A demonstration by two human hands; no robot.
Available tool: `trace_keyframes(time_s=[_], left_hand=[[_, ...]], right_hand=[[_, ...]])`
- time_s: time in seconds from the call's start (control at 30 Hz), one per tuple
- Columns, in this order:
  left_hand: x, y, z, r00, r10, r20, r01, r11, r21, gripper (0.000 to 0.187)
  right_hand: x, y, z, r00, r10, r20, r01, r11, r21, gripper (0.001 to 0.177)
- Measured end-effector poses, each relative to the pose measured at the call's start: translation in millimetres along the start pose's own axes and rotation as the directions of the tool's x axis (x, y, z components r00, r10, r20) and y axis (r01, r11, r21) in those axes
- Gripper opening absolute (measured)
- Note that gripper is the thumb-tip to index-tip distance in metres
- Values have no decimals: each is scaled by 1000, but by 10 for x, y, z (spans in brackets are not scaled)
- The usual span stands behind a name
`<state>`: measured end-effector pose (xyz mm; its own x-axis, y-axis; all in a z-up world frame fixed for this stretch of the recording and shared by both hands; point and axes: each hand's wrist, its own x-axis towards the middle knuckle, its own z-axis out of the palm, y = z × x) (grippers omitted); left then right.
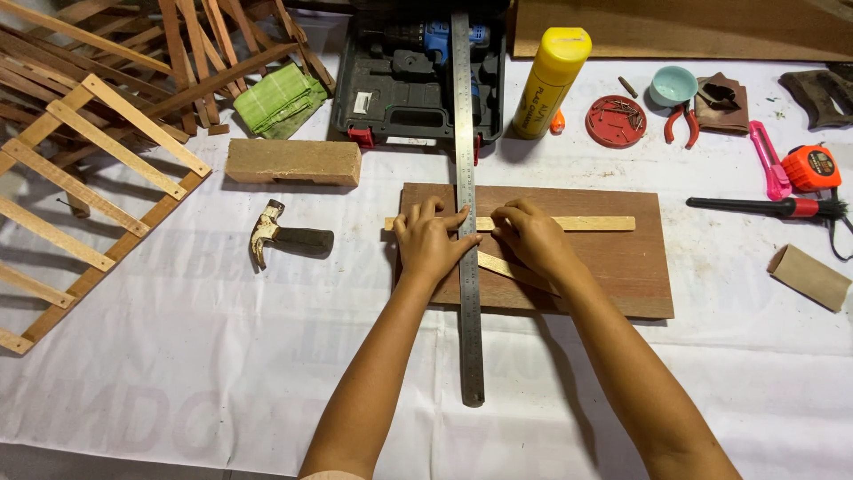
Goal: Using sandpaper to sand a small piece of wood on a workbench.
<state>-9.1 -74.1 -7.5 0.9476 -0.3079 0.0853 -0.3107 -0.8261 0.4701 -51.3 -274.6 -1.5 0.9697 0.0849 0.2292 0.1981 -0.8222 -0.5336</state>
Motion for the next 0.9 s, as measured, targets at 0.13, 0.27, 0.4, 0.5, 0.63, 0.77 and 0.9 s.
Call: trace_keyframes(time_s=[0.13, 0.27, 0.4, 0.5, 0.63, 0.77, 0.9], left_hand=[[9, -66, 97, 999, 41, -33, -41, 999, -2, 53], [-3, -35, 72, 999, 3, 42, -2, 1000, -12, 53], [20, -87, 67, 999, 30, 34, -29, 999, -27, 49], [45, -124, 135, 998, 1, 55, 1, 999, -33, 51], [23, -79, 53, 997, -21, 71, 23, 1000, -22, 52], [24, -90, 91, 999, 1, 47, 1, 999, -35, 52], [17, -78, 102, 999, -7, 36, 8, 999, -33, 52]], right_hand=[[22, -35, -12, 1000, 1, 15, -1, 1000, 1, 22], [36, -22, -6, 999, 13, 33, -13, 1000, 1, 22], [46, 19, 21, 998, 27, 53, -28, 1000, 10, 23], [31, -22, 9, 999, 15, 34, -15, 1000, 7, 24], [-14, -220, -159, 998, 36, 51, -38, 999, 30, 27], [-109, -418, -360, 972, 55, 229, -57, 998, 2, 33], [-136, -291, -311, 952, 15, 305, -12, 1000, -13, 39]])
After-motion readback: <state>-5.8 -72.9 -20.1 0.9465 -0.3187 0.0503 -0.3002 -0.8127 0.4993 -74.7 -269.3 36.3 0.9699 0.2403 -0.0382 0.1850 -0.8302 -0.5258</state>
